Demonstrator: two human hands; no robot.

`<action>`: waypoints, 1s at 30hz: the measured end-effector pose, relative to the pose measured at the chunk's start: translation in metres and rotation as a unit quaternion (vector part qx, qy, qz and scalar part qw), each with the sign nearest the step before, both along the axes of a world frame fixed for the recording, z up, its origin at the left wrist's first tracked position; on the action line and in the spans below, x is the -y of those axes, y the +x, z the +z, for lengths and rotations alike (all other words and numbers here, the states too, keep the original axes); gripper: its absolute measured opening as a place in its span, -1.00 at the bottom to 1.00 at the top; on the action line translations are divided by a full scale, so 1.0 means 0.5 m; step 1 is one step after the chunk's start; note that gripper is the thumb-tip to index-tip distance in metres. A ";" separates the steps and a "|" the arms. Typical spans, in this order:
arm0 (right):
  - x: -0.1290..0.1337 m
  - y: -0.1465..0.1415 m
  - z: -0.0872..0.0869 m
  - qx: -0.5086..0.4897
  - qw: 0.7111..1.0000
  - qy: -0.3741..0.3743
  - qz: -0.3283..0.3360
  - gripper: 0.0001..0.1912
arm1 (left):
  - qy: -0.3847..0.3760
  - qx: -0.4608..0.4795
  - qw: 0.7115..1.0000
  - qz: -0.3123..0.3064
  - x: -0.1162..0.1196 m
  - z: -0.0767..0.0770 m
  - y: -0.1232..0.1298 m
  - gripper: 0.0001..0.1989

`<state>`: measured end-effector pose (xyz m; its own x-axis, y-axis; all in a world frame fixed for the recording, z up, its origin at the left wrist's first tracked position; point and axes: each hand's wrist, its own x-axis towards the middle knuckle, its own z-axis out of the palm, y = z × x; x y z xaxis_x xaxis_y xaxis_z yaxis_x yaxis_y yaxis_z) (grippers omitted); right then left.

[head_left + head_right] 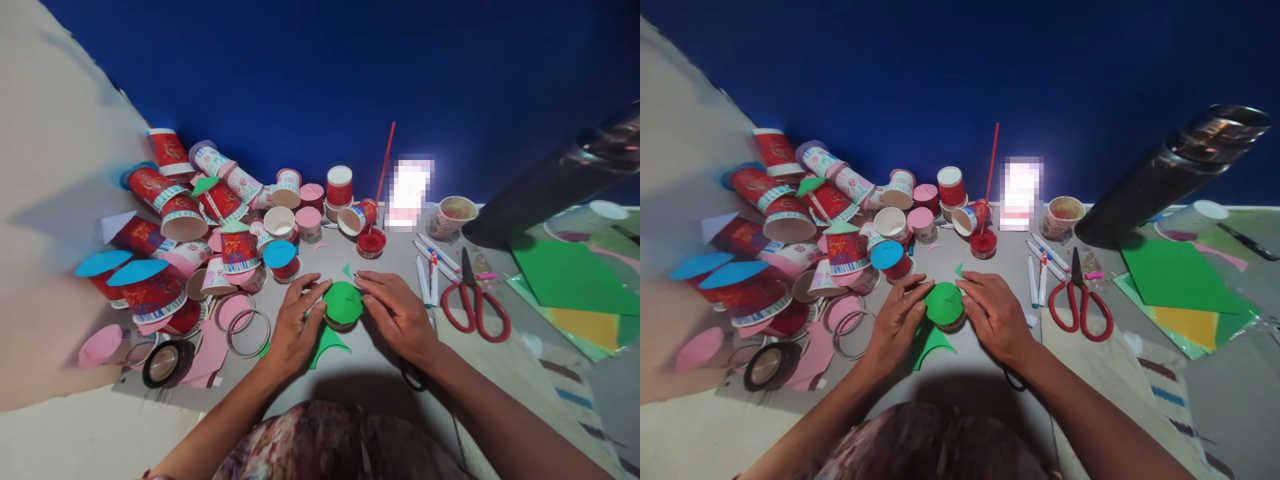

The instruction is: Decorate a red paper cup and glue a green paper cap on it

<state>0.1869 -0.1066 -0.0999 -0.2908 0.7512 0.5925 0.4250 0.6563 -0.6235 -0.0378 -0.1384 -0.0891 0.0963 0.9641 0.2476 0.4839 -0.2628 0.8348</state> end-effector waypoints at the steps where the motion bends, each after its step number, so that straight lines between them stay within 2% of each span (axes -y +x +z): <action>1: 0.000 -0.001 -0.001 0.005 1.000 0.000 0.002 -0.69 | -0.004 -0.001 1.000 0.001 0.002 -0.002 -0.001 -0.62; 10: 0.001 -0.002 0.003 0.003 1.000 0.024 -0.019 -0.67 | 0.026 -0.009 1.000 -0.007 0.004 -0.004 -0.001 -0.63; 16: -0.002 0.000 0.002 0.011 0.999 0.032 -0.021 -0.72 | 0.011 -0.003 1.000 -0.009 0.007 -0.002 -0.007 -0.63; 18: -0.005 0.004 0.004 0.004 0.999 0.036 -0.032 -0.73 | -0.003 -0.010 0.999 -0.034 0.010 -0.001 -0.010 -0.49; 21: -0.009 0.007 0.005 -0.008 0.999 0.024 -0.040 -0.76 | -0.022 -0.040 0.996 -0.073 0.010 -0.006 -0.004 -0.03; 23: -0.009 0.006 0.004 -0.011 0.999 0.017 -0.038 -0.77 | -0.030 -0.063 0.995 -0.073 0.006 -0.011 0.009 0.12; 26: -0.009 0.005 0.000 -0.012 0.999 0.012 -0.035 -0.76 | -0.065 -0.052 0.995 -0.049 -0.005 -0.008 0.028 0.04; 30: -0.011 0.011 -0.003 -0.021 0.999 -0.012 -0.039 -0.62 | -0.152 0.086 0.984 0.023 -0.021 0.022 0.029 -0.01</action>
